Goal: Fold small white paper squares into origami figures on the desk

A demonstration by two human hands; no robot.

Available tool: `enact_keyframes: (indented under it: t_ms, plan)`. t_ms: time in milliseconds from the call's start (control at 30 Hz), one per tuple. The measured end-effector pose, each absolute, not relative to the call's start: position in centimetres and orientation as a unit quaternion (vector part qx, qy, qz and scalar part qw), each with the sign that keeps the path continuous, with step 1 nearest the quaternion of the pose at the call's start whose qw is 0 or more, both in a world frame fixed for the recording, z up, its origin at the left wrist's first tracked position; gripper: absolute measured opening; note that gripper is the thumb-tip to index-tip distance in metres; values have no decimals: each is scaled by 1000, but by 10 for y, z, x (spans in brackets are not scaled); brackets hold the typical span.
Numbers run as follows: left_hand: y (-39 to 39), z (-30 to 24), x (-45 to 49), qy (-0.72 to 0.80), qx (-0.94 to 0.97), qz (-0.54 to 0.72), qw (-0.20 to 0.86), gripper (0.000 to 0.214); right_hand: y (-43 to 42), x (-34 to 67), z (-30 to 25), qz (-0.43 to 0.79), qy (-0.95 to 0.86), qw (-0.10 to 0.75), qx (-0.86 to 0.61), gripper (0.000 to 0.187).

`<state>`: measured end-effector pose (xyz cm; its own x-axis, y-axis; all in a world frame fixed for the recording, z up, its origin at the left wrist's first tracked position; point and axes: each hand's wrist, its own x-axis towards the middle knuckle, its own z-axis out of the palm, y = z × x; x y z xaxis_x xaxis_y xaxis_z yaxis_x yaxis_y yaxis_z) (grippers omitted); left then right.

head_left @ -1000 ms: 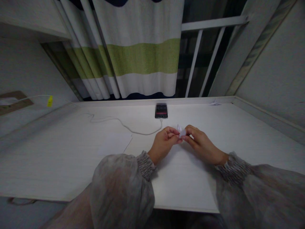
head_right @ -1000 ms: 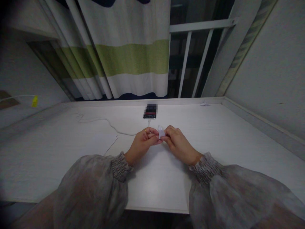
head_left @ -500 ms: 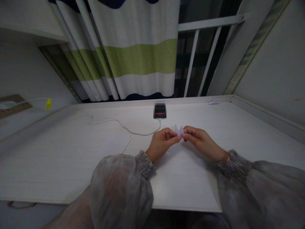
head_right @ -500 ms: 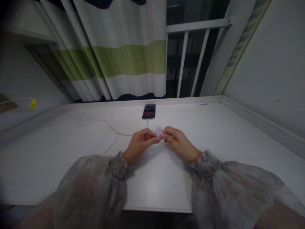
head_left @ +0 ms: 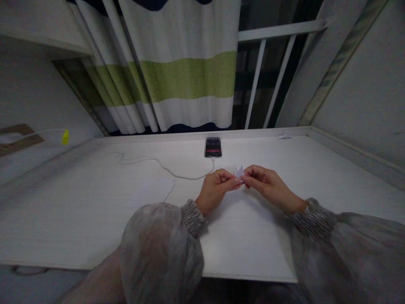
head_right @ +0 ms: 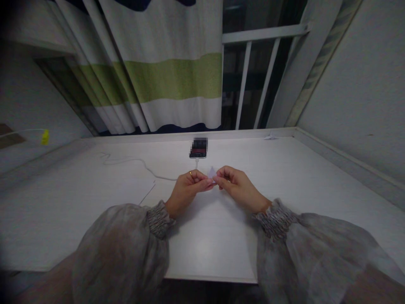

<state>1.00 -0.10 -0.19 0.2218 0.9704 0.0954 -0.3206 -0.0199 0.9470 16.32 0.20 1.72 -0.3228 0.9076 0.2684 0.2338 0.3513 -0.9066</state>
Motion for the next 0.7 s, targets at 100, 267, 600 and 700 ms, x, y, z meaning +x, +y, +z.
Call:
enact_keyframes:
  t_ms: [100,267,600,700]
  plan:
    - [-1,-2,11,334,474,528,621,22,1,161,18,403,-706,413,-409,26]
    - [-2,1,13,322,454,532,639,26,0,160,17,389,-705,409,-429,24]
    - [-3,3,14,312,464,547,623,41,1,156,13,436,-650,455,-425,28]
    - [-3,2,13,305,471,540,628,42,1,158,16,455,-655,429,-423,28]
